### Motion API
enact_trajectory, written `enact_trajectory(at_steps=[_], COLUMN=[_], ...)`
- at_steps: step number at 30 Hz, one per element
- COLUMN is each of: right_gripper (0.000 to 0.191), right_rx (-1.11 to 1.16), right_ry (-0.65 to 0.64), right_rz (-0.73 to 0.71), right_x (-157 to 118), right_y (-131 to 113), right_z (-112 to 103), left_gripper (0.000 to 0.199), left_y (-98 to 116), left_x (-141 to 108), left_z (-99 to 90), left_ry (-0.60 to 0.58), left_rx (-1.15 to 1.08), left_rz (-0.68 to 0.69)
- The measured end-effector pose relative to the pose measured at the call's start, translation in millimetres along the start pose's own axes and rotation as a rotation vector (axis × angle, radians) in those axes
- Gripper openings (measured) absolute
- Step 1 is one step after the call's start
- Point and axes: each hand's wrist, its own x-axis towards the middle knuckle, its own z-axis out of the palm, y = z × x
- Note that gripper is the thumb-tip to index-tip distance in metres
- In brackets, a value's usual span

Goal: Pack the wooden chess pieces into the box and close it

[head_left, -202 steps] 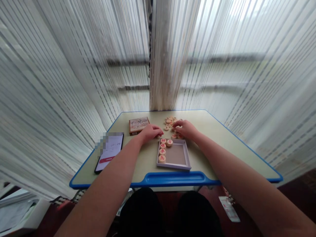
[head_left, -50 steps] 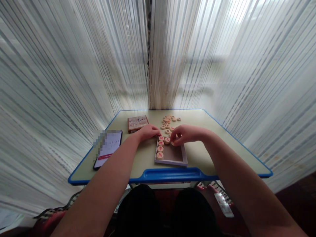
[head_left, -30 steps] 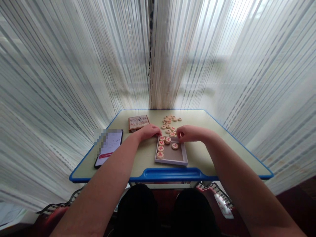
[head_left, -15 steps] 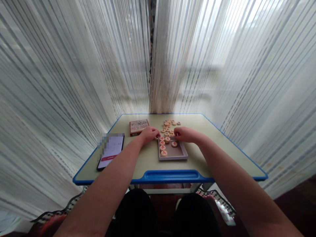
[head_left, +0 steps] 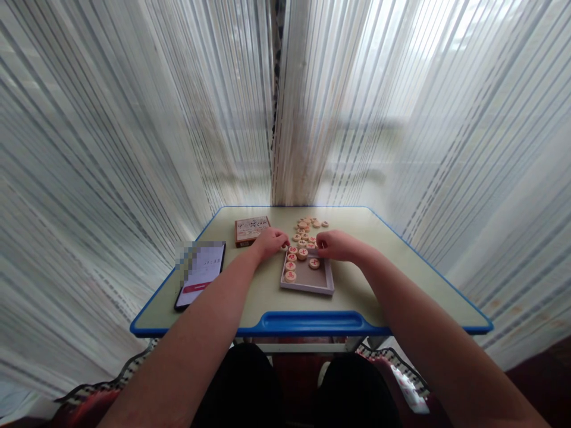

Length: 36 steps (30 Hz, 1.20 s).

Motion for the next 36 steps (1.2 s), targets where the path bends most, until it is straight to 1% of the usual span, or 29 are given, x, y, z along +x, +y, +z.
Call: enact_trajectory(at_steps=[4,9,12,15,20,24,29,33,36], right_gripper=[0.013,0.015,0.017,0.024,0.032,0.031,0.024,0.032,0.031], right_rx=[0.028,0.123,0.133,0.133,0.137,0.141,0.129,0.097,0.092], right_ry=[0.024,0.047,0.087,0.115,0.124,0.086,0.012,-0.055,-0.127], right_rz=[-0.047,-0.128,-0.119,-0.113,-0.124,-0.110,-0.102,-0.075,-0.079], right_x=[-5,-6,-4,-1,1,0,-6,-12,-14], right_y=[-5,-15,-16,-15,-13,-14,-12,-9,-9], right_z=[-3,-4,0,6,11,7,-2,-8,-8], left_gripper=[0.029,0.029,0.028,0.028,0.031,0.030,0.029,0.029,0.030], left_y=[1,3,4,3,3,4,6,6,5], left_x=[0,-1,-2,-1,0,-1,-3,-4,-4], left_z=[-0.3,-1.9,-2.0,-1.6,-1.8,-2.3,-2.6,-2.2,-1.4], left_ry=[-0.015,-0.021,-0.026,-0.029,-0.026,-0.030,-0.033,-0.020,-0.030], left_rx=[0.011,0.023,0.017,0.031,0.041,0.006,0.003,-0.004,0.009], left_rz=[-0.002,0.007,-0.010,-0.013,0.006,-0.002,0.000,-0.007,-0.011])
